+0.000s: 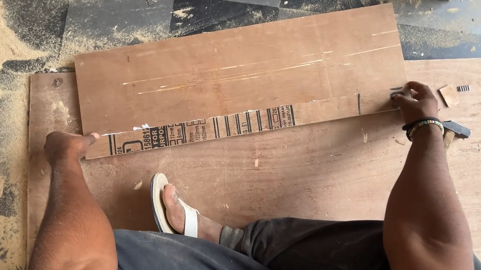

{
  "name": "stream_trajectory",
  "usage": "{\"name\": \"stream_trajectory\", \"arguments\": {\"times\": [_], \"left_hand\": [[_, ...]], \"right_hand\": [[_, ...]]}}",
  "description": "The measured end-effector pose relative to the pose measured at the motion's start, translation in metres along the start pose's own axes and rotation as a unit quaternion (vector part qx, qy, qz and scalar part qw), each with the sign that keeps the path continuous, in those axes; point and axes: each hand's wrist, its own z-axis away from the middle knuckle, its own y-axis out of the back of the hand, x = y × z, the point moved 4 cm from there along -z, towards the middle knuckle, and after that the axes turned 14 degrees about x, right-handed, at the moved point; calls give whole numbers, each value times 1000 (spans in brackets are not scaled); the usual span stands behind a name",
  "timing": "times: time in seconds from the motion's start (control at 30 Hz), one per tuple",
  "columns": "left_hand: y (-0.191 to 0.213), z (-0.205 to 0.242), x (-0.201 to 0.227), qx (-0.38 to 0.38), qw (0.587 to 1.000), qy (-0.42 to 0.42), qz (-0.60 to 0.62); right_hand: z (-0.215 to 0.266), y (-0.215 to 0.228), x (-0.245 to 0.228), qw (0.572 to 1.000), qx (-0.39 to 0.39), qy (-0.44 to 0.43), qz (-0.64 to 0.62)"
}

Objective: Measuring plywood and hammering nails to join pieces together.

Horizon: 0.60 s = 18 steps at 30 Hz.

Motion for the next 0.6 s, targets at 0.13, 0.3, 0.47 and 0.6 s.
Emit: {"name": "stream_trajectory", "arguments": {"times": [0.13, 0.3, 0.47, 0.6], "left_hand": [[-3, -5, -2, -9, 1000, 3, -1], [-4, -9, -3, -22, 999, -1, -34], [-1, -12, 3, -44, 997, -24, -56], [-6, -18, -5, -28, 999, -13, -33]], "right_hand": [[-4, -2, 7, 1000, 9, -11, -8], [-5, -1, 4, 1000, 20, -16, 0], [-29, -17, 27, 998, 57, 5, -2], [-4, -9, 0, 998, 40, -49, -18]]}}
